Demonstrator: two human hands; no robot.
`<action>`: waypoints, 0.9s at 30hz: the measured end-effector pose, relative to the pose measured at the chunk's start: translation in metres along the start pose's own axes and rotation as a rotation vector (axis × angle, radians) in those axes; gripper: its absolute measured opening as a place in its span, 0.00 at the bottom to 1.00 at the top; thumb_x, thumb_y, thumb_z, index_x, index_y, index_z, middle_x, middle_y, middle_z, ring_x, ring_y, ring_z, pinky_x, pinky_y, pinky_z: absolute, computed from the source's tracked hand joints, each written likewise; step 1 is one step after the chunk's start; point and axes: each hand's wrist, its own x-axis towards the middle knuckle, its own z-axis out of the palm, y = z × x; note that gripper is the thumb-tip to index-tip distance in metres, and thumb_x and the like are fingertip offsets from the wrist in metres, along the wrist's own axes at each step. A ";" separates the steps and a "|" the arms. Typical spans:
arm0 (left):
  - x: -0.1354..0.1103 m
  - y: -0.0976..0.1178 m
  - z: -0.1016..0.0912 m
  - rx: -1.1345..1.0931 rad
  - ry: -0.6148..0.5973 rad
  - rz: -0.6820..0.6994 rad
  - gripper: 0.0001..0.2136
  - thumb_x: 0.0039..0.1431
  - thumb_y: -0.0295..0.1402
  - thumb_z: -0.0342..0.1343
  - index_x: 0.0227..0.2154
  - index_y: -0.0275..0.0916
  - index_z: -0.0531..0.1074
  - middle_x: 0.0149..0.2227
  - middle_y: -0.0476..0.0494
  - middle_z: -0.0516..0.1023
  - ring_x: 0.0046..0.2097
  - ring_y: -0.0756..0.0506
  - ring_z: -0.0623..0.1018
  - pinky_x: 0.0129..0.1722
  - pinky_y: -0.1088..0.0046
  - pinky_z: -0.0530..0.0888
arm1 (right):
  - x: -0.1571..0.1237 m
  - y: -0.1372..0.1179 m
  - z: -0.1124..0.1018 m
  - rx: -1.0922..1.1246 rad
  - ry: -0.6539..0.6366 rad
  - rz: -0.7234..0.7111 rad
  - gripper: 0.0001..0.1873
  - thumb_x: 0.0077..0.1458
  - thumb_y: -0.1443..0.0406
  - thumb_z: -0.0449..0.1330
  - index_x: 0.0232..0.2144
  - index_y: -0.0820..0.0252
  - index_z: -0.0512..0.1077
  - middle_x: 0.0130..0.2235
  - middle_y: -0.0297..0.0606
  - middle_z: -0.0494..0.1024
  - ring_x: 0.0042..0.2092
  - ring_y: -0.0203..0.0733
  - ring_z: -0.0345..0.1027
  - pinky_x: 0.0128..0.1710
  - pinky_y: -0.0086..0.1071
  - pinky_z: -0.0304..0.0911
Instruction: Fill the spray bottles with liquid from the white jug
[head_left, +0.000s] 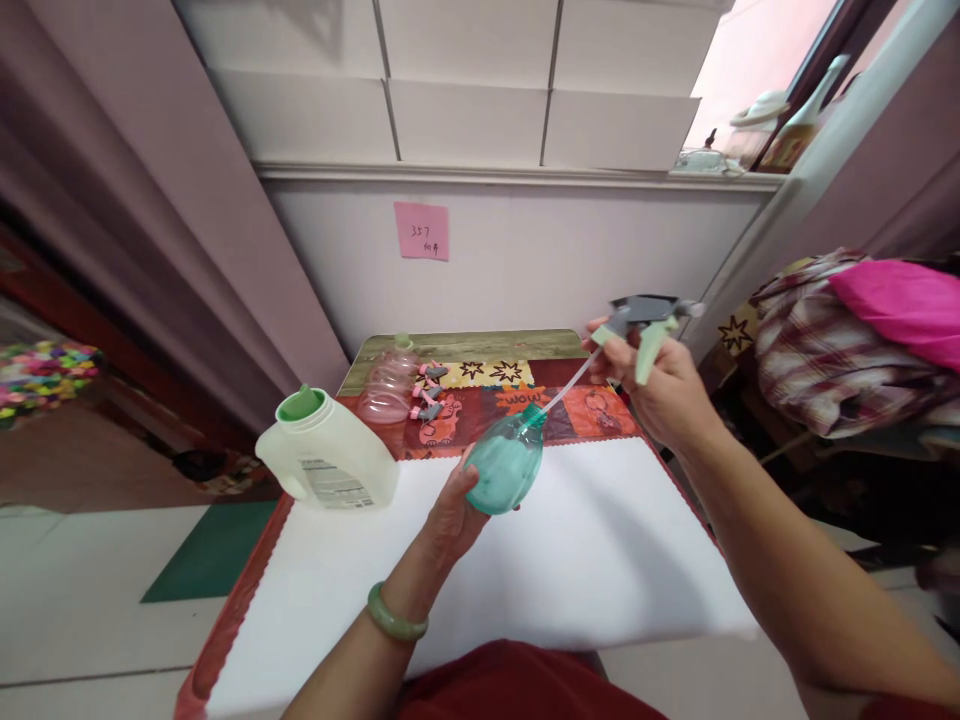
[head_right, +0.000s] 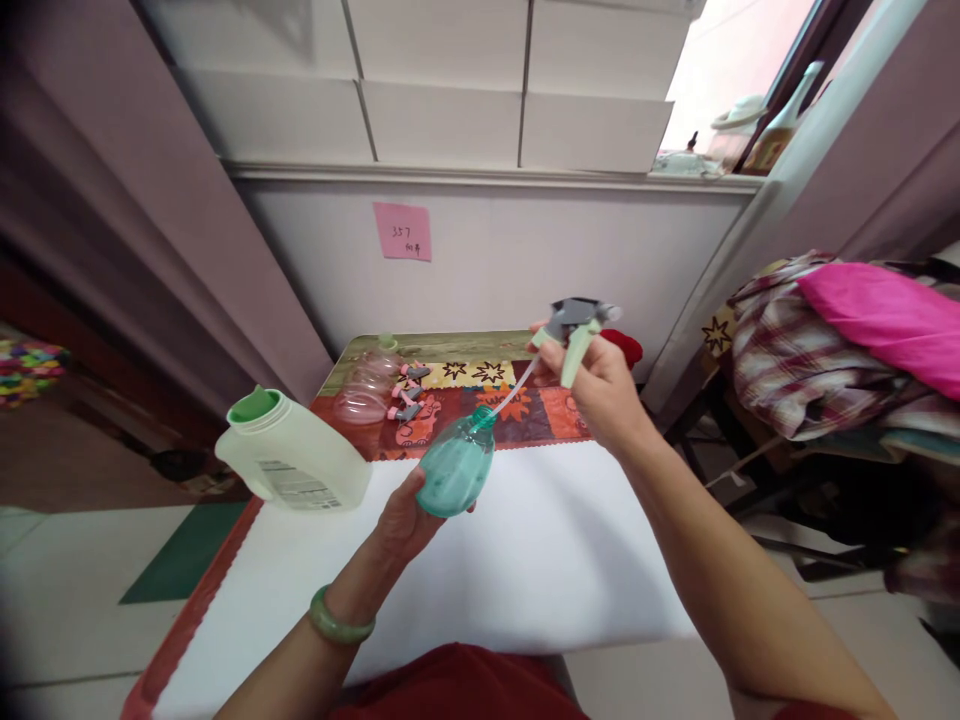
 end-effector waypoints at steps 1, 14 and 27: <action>-0.001 -0.001 0.003 -0.024 0.017 -0.006 0.34 0.50 0.53 0.64 0.57 0.41 0.69 0.56 0.33 0.74 0.45 0.36 0.78 0.33 0.64 0.75 | -0.004 0.006 0.006 -0.009 -0.035 0.020 0.19 0.51 0.53 0.71 0.43 0.55 0.79 0.40 0.38 0.81 0.40 0.43 0.76 0.38 0.35 0.74; -0.010 0.000 0.014 -0.368 0.112 -0.364 0.40 0.59 0.64 0.45 0.49 0.26 0.74 0.36 0.26 0.81 0.32 0.41 0.81 0.25 0.70 0.76 | -0.023 0.078 0.051 0.337 -0.170 0.267 0.23 0.51 0.48 0.68 0.43 0.56 0.76 0.42 0.41 0.84 0.50 0.52 0.77 0.50 0.44 0.71; -0.004 0.005 0.011 -0.349 0.077 -0.426 0.39 0.60 0.63 0.43 0.48 0.25 0.74 0.33 0.25 0.81 0.28 0.40 0.81 0.20 0.72 0.73 | -0.031 0.093 0.058 0.371 -0.184 0.315 0.18 0.55 0.52 0.66 0.41 0.57 0.76 0.45 0.44 0.83 0.49 0.54 0.78 0.42 0.41 0.73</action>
